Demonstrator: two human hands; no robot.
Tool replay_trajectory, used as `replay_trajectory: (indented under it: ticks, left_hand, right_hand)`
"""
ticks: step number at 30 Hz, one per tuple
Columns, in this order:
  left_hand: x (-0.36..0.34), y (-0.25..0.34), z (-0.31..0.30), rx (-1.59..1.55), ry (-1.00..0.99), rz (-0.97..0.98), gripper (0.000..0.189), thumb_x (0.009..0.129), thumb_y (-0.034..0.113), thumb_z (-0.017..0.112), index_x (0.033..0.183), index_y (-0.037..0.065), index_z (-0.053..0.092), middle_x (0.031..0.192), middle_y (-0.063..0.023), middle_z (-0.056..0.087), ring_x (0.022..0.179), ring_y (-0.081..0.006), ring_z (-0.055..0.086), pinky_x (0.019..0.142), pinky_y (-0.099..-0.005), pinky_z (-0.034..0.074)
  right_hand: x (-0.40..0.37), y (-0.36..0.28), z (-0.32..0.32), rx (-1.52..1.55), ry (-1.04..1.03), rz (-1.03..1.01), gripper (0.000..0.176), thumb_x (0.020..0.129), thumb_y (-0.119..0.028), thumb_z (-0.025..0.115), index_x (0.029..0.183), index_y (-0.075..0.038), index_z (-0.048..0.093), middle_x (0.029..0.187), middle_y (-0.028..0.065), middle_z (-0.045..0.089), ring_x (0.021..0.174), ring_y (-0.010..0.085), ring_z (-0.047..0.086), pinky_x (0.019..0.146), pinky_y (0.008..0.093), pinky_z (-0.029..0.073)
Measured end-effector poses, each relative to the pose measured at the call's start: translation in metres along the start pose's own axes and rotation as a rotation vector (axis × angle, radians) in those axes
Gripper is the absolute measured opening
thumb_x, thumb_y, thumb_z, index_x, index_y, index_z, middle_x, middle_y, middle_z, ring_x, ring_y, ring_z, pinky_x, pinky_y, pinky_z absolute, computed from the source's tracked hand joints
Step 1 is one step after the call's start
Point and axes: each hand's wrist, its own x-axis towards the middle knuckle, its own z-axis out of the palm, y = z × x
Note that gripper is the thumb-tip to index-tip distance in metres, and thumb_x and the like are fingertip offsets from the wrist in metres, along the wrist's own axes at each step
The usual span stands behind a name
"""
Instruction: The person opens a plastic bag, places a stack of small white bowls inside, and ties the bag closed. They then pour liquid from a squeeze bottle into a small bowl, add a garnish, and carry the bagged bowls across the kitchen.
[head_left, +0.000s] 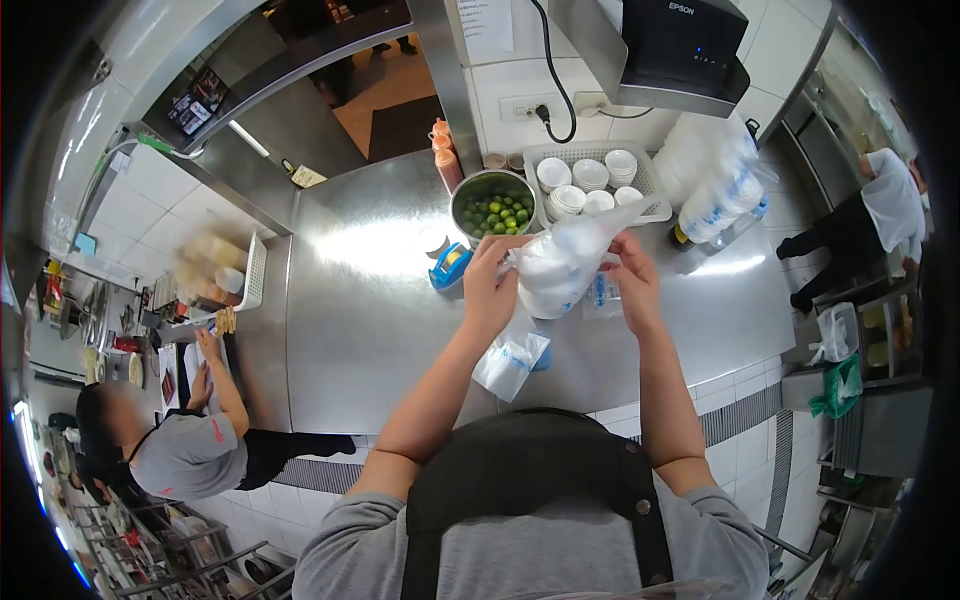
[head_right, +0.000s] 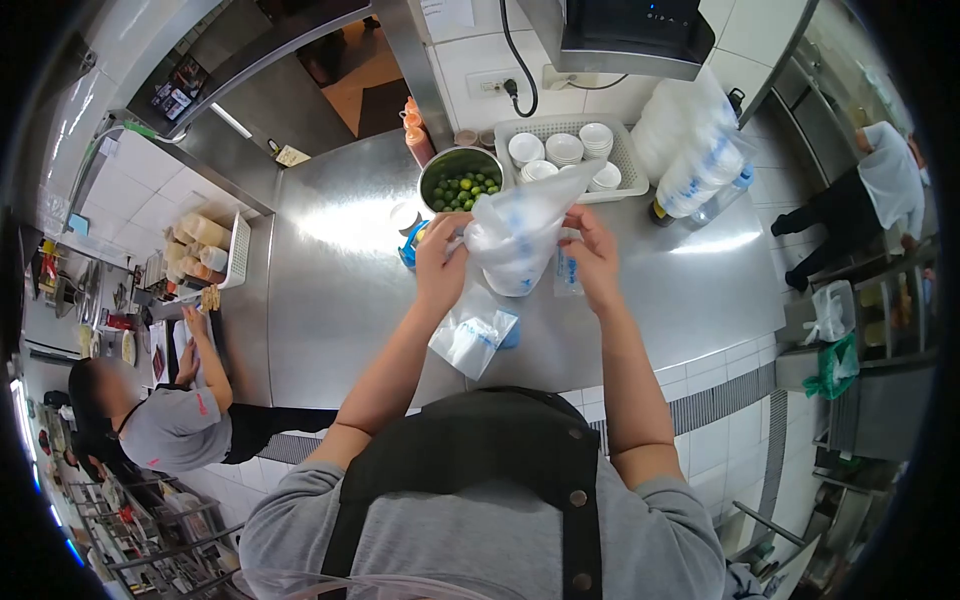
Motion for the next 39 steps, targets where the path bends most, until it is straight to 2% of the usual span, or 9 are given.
replay_trajectory:
  ticks: [2, 5, 7, 10, 16, 19, 26, 32, 39]
  left_hand:
    - [-0.003, 0.004, -0.003, -0.211, -0.042, -0.040, 0.048, 0.072, -0.010, 0.053, 0.116, 0.001, 0.066, 0.111, -0.0106, 0.063, 0.109, -0.0225, 0.059, 0.093, -0.0326, 0.044]
    - [-0.007, 0.009, 0.010, -0.413, 0.040, 0.075, 0.046, 0.074, -0.007, 0.055, 0.120, -0.002, 0.062, 0.114, -0.0105, 0.061, 0.108, -0.0228, 0.058, 0.096, -0.0327, 0.043]
    - [-0.012, 0.010, 0.030, -0.475, 0.141, 0.112, 0.044, 0.077, -0.003, 0.058, 0.120, -0.002, 0.059, 0.118, -0.0117, 0.060, 0.108, -0.0227, 0.058, 0.097, -0.0323, 0.044]
    - [-0.012, -0.007, 0.043, -0.271, 0.179, 0.107, 0.036, 0.084, 0.011, 0.069, 0.116, -0.002, 0.059, 0.115, -0.0124, 0.062, 0.105, -0.0230, 0.060, 0.094, -0.0326, 0.046]
    - [-0.004, -0.027, 0.048, -0.300, 0.109, 0.171, 0.062, 0.080, 0.043, 0.083, 0.115, -0.003, 0.059, 0.106, -0.0120, 0.064, 0.098, -0.0218, 0.063, 0.089, -0.0330, 0.049]
    - [-0.005, -0.033, 0.055, -0.323, 0.118, 0.138, 0.077, 0.081, 0.061, 0.076, 0.119, -0.004, 0.056, 0.108, -0.0101, 0.065, 0.098, -0.0171, 0.061, 0.088, -0.0304, 0.048]
    - [-0.014, -0.038, 0.057, -0.373, 0.141, 0.138, 0.053, 0.088, 0.038, 0.078, 0.117, -0.003, 0.060, 0.102, -0.0117, 0.067, 0.092, -0.0175, 0.063, 0.082, -0.0301, 0.050]
    - [-0.027, -0.053, 0.062, -0.397, 0.114, -0.025, 0.037, 0.097, 0.029, 0.068, 0.115, -0.003, 0.062, 0.097, -0.0097, 0.068, 0.087, -0.0158, 0.063, 0.079, -0.0292, 0.049]
    - [-0.026, -0.057, 0.059, -0.352, 0.045, -0.019, 0.030, 0.103, 0.023, 0.057, 0.118, -0.003, 0.063, 0.104, -0.0114, 0.067, 0.095, -0.0165, 0.061, 0.085, -0.0300, 0.047]
  right_hand:
    - [-0.006, -0.006, 0.002, 0.037, -0.099, -0.022, 0.050, 0.088, -0.009, 0.068, 0.135, -0.005, 0.053, 0.119, 0.0034, 0.058, 0.115, 0.0150, 0.054, 0.092, 0.0302, 0.044]
    - [-0.008, -0.003, 0.014, -0.242, -0.046, -0.065, 0.066, 0.079, -0.010, 0.080, 0.137, -0.006, 0.050, 0.124, 0.0039, 0.057, 0.112, 0.0158, 0.058, 0.089, 0.0309, 0.048]
    - [-0.007, 0.005, 0.019, -0.137, -0.026, 0.021, 0.072, 0.073, -0.008, 0.086, 0.136, -0.006, 0.051, 0.125, 0.0041, 0.057, 0.110, 0.0165, 0.061, 0.085, 0.0309, 0.049]
    - [-0.004, 0.029, 0.014, -0.170, -0.029, -0.013, 0.073, 0.069, -0.006, 0.088, 0.134, -0.005, 0.054, 0.125, 0.0041, 0.057, 0.106, 0.0176, 0.063, 0.082, 0.0313, 0.052]
    - [-0.009, 0.044, 0.007, -0.213, -0.055, -0.089, 0.073, 0.068, -0.012, 0.091, 0.131, -0.005, 0.056, 0.125, 0.0063, 0.060, 0.109, 0.0197, 0.063, 0.088, 0.0331, 0.052]
    - [-0.013, 0.051, 0.004, -0.290, -0.032, -0.072, 0.073, 0.068, -0.013, 0.092, 0.131, -0.005, 0.056, 0.127, 0.0083, 0.061, 0.114, 0.0203, 0.061, 0.092, 0.0338, 0.051]
    - [0.008, 0.004, 0.015, -0.227, -0.074, -0.251, 0.074, 0.066, -0.014, 0.093, 0.130, -0.004, 0.057, 0.125, 0.0087, 0.063, 0.115, 0.0185, 0.060, 0.096, 0.0341, 0.050]
    - [-0.006, 0.019, 0.026, -0.178, -0.021, -0.069, 0.060, 0.067, -0.011, 0.091, 0.120, 0.001, 0.064, 0.114, 0.0090, 0.069, 0.101, 0.0180, 0.066, 0.090, 0.0337, 0.053]
    - [-0.015, 0.028, 0.028, -0.222, 0.009, -0.123, 0.061, 0.067, -0.013, 0.092, 0.119, 0.003, 0.063, 0.115, 0.0118, 0.068, 0.105, 0.0193, 0.065, 0.093, 0.0341, 0.052]
